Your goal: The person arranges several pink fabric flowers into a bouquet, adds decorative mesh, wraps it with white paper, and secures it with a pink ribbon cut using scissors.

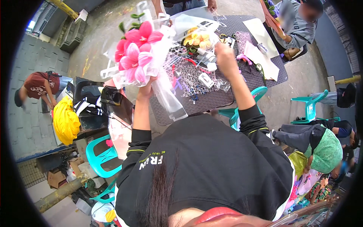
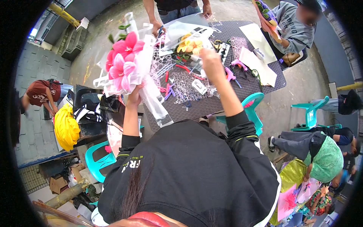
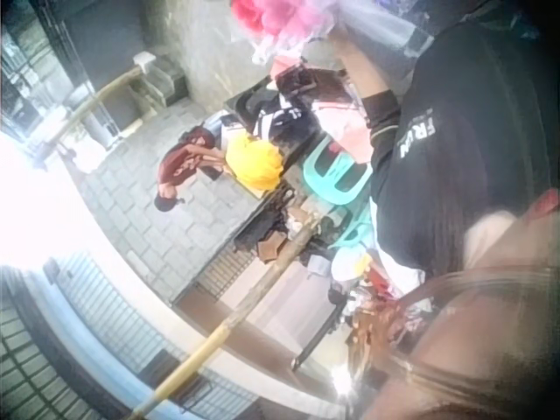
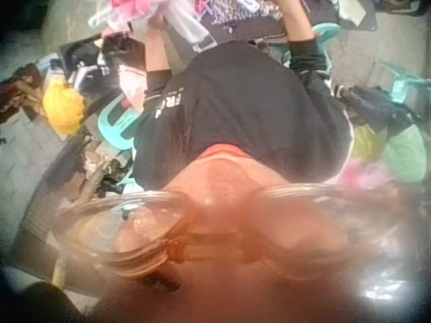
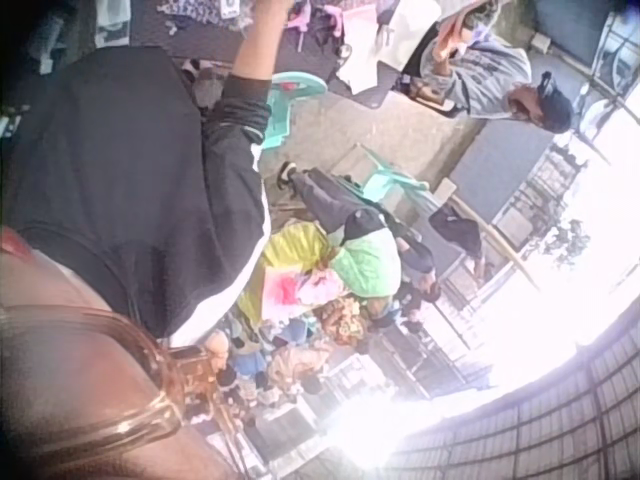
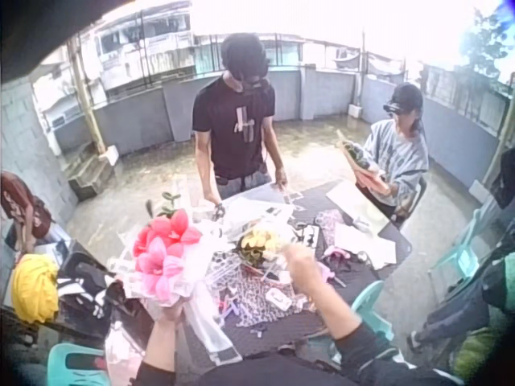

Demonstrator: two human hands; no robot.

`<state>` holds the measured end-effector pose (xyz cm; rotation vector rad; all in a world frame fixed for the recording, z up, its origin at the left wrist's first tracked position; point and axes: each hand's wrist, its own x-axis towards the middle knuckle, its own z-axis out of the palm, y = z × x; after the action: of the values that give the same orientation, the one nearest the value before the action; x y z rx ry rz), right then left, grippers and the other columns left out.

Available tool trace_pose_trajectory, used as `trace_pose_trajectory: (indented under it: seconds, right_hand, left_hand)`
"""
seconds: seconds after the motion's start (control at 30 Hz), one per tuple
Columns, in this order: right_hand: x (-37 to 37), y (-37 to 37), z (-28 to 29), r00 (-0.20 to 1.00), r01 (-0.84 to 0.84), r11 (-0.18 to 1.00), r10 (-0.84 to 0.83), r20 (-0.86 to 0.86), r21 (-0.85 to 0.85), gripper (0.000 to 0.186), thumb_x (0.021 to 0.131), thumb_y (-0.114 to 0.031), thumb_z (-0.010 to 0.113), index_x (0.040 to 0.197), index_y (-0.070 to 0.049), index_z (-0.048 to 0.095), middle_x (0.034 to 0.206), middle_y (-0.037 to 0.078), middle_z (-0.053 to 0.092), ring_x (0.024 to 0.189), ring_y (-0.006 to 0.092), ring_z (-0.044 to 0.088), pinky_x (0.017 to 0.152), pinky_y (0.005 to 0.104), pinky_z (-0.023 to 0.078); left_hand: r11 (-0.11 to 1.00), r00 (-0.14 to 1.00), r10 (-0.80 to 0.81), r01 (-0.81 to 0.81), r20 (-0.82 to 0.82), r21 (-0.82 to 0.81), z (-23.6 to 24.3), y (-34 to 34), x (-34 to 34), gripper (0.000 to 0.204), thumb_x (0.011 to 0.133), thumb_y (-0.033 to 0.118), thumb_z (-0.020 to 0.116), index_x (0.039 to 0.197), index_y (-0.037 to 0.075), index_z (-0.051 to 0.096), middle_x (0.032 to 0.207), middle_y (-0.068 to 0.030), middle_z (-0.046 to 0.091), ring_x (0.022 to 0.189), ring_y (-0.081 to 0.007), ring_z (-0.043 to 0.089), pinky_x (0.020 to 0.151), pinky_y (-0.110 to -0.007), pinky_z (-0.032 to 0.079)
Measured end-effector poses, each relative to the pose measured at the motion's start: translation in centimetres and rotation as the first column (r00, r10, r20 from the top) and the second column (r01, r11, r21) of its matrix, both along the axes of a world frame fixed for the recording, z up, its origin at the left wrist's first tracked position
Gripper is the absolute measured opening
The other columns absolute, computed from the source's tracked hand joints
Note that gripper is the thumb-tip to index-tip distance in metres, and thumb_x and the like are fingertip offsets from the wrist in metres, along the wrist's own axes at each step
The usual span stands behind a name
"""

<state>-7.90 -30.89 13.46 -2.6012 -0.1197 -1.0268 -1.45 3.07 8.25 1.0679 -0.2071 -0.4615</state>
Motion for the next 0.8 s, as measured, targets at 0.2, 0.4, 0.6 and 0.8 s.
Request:
trace_pose_trajectory:
  seconds: [0.2, 0.4, 0.6, 0.8]
  right_hand:
    - [-2.4, -6.2, -0.8, 0.781, 0.318, 0.943, -0.321, -0.536, -0.102, 0.028, 0.079, -0.012, 0.060, 0.107, -0.010, 0.053, 0.113, 0.019, 0.053, 0.105, 0.0391, 0.050, 0.082, 0.0521, 0.043]
    - [-1.6, -0.9, -4.4, 0.577, 0.071, 0.938, 0.238, -0.781, 0.339, 0.072, 0.065, -0.032, 0.077, 0.129, -0.020, 0.047, 0.111, 0.015, 0.060, 0.106, 0.0297, 0.057, 0.097, 0.0443, 0.041]
    - [-0.1, 11.4, -2.1, 0.691, -0.306, 0.617, 0.668, -0.277, 0.725, 0.055, 0.079, -0.031, 0.068, 0.125, -0.009, 0.049, 0.122, 0.016, 0.049, 0.116, 0.0285, 0.046, 0.098, 0.0384, 0.036]
    - [1.9, 14.7, -1.3, 0.783, -0.047, 0.146, 0.620, -0.055, 0.988, 0.034, 0.082, -0.022, 0.066, 0.110, -0.005, 0.056, 0.107, 0.008, 0.058, 0.101, 0.0163, 0.054, 0.087, 0.0299, 0.041]
  left_hand:
    - [0.999, 1.000, 0.010, -0.011, 0.008, 0.044, -1.5, 2.7, 1.2, 0.033, 0.078, 0.010, 0.066, 0.109, 0.004, 0.056, 0.096, -0.0047, 0.060, 0.090, -0.0175, 0.059, 0.081, -0.033, 0.048]
    - [1.000, 1.000, 0.011, -0.010, -0.005, 0.027, -0.7, 1.8, 0.8, 0.041, 0.076, 0.013, 0.067, 0.113, 0.004, 0.053, 0.097, -0.0052, 0.059, 0.091, -0.0169, 0.059, 0.081, -0.031, 0.048]
    - [1.000, 1.000, -0.003, 0.003, -0.030, 0.008, -0.2, 1.3, 0.6, 0.046, 0.075, 0.012, 0.066, 0.117, 0.002, 0.051, 0.102, -0.0063, 0.060, 0.095, -0.0183, 0.060, 0.084, -0.032, 0.049]
    - [0.999, 0.993, 0.017, -0.022, 0.114, 0.039, -0.2, 1.1, 0.2, 0.065, 0.071, 0.027, 0.075, 0.123, 0.002, 0.046, 0.110, -0.0058, 0.057, 0.099, -0.0189, 0.057, 0.085, -0.033, 0.048]
